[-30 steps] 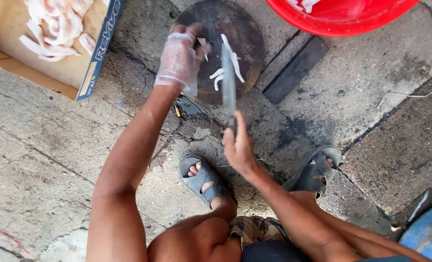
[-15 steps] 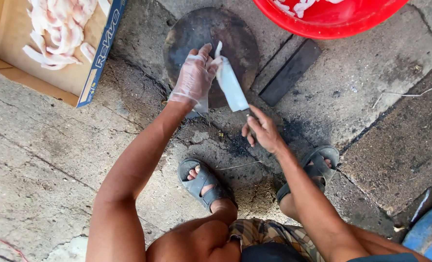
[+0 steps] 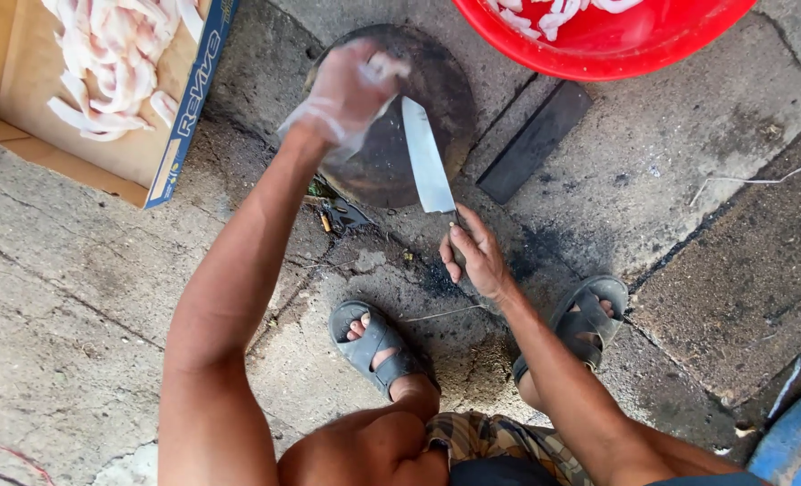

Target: The person is slicing long strips of pork fat into smaller pieces on a wooden cutting block using a large knife.

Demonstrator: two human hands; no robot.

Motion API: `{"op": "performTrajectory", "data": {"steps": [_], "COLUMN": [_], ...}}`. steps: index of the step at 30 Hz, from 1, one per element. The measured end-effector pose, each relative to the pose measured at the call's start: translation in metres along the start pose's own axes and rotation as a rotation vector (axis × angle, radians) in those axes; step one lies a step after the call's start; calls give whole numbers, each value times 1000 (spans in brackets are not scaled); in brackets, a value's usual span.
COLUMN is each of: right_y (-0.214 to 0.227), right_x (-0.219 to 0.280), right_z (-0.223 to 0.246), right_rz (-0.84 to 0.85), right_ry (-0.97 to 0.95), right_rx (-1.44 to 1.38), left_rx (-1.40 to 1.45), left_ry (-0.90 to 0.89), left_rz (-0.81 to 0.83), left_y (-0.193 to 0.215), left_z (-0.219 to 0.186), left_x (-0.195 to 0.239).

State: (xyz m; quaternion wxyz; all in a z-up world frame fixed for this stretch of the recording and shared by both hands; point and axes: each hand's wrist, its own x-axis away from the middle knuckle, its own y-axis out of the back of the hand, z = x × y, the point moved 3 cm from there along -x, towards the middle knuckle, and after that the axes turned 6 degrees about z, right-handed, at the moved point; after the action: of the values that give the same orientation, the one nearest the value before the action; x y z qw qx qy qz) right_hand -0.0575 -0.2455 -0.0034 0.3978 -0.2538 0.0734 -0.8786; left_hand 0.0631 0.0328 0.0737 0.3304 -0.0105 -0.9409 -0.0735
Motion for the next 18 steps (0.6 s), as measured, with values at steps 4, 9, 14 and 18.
{"op": "performTrajectory", "data": {"steps": [4,9,14,18], "right_y": [-6,-13,-13,-13], "right_x": [-2,-3,-1,-2], "right_z": [-12,-1,-7,-6], "right_rz": [-78,-60,-58,-95], "right_ry": [38,35,65,57], "right_rx": [-12,92,57,74], "left_rx": [93,-424,-123,-242], "left_ry": [-730,-612,-687,-484], "left_rz": [191,-126,-298,-728], "left_y": [-31,-39,56,194], "left_z": [-87,-80,-18,103], "left_x": [-12,-54,-16,-13]}}
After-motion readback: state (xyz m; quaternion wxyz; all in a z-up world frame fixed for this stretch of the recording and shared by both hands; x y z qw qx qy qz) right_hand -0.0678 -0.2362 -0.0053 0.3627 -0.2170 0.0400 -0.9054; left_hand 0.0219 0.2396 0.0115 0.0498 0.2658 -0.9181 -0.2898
